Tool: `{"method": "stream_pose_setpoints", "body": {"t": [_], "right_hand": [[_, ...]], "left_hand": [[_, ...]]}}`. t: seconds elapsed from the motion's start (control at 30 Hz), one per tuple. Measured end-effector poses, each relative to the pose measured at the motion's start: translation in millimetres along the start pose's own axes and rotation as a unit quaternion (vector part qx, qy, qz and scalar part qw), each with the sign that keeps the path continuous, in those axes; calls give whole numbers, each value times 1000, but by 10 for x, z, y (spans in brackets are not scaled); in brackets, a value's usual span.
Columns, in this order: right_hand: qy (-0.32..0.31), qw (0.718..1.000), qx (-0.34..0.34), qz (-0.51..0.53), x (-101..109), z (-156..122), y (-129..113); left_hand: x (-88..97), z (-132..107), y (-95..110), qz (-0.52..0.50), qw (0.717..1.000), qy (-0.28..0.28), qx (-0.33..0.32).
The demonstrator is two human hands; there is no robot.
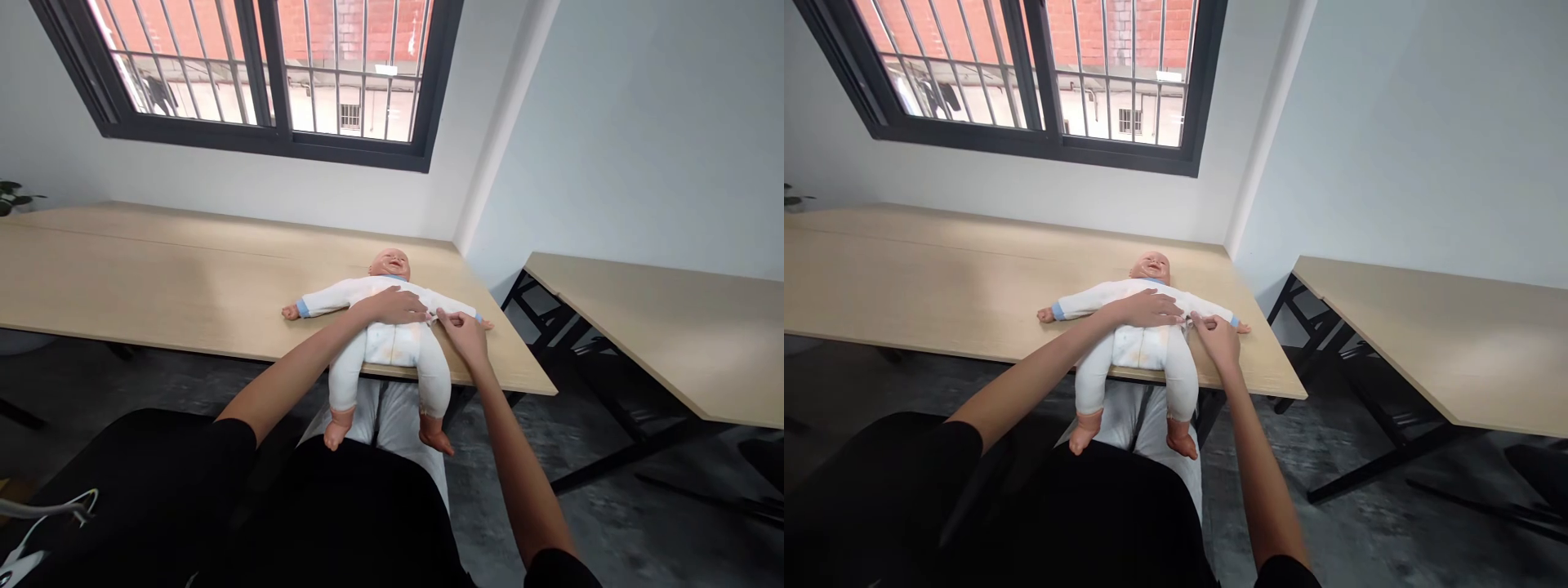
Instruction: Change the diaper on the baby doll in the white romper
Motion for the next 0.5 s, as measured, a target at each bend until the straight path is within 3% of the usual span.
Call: {"method": "stream_pose_setpoints", "body": {"t": [0.23, 0.5], "right_hand": [[21, 1000, 8, -20, -111, -24, -182], [103, 987, 24, 123, 162, -168, -161]], "left_hand": [[-89, -28, -25, 12, 1000, -19, 6], [-77, 24, -130, -11, 1000, 0, 9]]}}
Point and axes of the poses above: each hand's wrist, its own z-axis towards the middle knuckle, its own x-axis out of the back of the hand, y = z × x, the point moved 9 cm from there along z, towards the middle knuckle, and after that the axes turned 9 degrees about -x, right-handed, at the moved point
